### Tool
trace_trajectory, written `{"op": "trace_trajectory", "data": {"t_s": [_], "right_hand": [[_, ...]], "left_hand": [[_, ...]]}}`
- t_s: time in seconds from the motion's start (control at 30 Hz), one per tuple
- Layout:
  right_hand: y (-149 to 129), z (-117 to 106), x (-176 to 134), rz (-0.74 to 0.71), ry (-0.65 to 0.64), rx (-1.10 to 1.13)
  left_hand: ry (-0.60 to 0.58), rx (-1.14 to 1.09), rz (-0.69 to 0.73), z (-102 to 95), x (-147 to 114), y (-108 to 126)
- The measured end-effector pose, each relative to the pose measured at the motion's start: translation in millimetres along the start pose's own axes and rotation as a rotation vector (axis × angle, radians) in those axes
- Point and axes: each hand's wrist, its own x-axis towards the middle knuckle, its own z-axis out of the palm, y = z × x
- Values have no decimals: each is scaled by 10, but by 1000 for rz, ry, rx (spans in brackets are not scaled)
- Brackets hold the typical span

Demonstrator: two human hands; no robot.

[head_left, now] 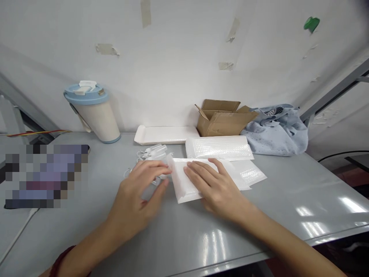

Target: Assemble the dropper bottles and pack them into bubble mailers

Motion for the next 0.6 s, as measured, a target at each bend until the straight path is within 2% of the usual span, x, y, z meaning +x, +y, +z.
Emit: {"op": "trace_trajectory", "data": {"t_s": [0.07, 0.13, 0.2, 0.3, 0.43, 0.5, 0.6], "right_hand": [[4, 1, 2, -4, 14, -10], [-3, 3, 1, -21, 24, -8], [-15, -1, -1, -44, 34, -5], [-13, -32, 4, -52, 82, -31], [53, -100, 21, 10, 222, -98], [109, -125, 26, 29, 295, -120], [210, -148, 24, 46, 369, -141]], "left_hand": [[13, 172, 251, 41, -25, -33], [-37, 263, 404, 84, -45, -80], [-61, 330, 528, 127, -62, -132], [29, 396, 619, 195, -82, -186], [126, 221, 479, 264, -85, -135], [109, 74, 253, 281, -67, -59], [-16, -217, -207, 322, -12, 67]]}}
